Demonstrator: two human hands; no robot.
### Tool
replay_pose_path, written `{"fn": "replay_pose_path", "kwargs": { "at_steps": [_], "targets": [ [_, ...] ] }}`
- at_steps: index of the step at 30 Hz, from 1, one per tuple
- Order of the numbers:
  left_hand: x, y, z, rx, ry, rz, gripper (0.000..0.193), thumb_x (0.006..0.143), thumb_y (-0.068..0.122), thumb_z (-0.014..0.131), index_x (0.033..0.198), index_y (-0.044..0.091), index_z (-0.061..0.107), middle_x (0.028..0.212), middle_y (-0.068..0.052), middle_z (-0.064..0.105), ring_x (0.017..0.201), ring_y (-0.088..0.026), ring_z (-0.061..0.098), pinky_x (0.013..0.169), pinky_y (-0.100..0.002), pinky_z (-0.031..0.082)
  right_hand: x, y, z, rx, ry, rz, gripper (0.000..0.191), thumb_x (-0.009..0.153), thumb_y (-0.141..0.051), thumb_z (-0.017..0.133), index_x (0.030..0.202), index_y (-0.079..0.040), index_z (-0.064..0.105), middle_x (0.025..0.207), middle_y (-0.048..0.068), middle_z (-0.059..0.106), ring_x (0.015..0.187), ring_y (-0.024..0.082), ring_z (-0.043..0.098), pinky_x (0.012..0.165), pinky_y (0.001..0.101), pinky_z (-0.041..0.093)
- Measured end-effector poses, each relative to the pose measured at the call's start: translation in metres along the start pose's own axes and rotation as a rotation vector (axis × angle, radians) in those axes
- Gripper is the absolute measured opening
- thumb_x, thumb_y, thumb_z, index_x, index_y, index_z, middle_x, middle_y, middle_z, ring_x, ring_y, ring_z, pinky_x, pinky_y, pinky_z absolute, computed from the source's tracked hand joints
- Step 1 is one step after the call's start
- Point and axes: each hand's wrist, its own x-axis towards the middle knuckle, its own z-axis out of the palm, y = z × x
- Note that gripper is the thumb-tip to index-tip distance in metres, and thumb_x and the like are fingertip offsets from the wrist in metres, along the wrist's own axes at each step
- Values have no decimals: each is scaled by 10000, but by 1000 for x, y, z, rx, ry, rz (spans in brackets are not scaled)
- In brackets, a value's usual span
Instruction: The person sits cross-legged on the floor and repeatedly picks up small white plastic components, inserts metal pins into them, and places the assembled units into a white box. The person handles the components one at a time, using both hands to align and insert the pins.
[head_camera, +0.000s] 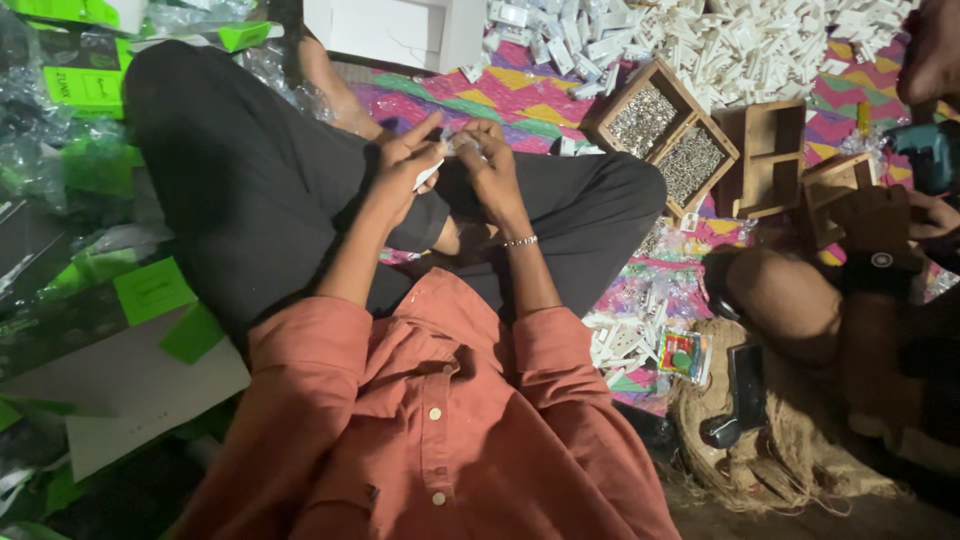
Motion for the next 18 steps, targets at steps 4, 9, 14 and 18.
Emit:
{"fn": "replay_pose_path", "kwargs": {
  "at_steps": [4,9,14,18],
  "targets": [
    [2,-4,-2,103,-18,2,301,974,56,662,1272,11,668,936,0,655,668,-44,546,550,-194,428,0,-1,-4,-43,-64,-12,157,986,-78,635,1062,50,684,1100,29,574,1020,126,580,908,263,473],
    [5,-13,-1,164,92,51,139,944,63,739,1028,49,628,857,-10,656,635,-60,560,554,-214,435,1,1,-3,-47,-59,-27,198,1003,-145,675,1033,51,675,1089,24,585,990,120,570,877,267,472],
    [5,-11,0,131,152,85,102,971,119,721,945,39,662,825,-27,688,604,-73,570,542,-221,440,2,1,-5,137,222,188,242,995,-321,618,1049,-85,622,838,-41,574,646,37,468,503,214,357],
    [4,-9,-1,103,133,83,152,979,200,677,981,48,674,840,-36,700,602,-82,589,526,-224,434,4,-3,-9,312,262,190,340,1051,-386,603,883,-91,602,624,-53,495,489,38,392,429,220,272]
  ]
}}
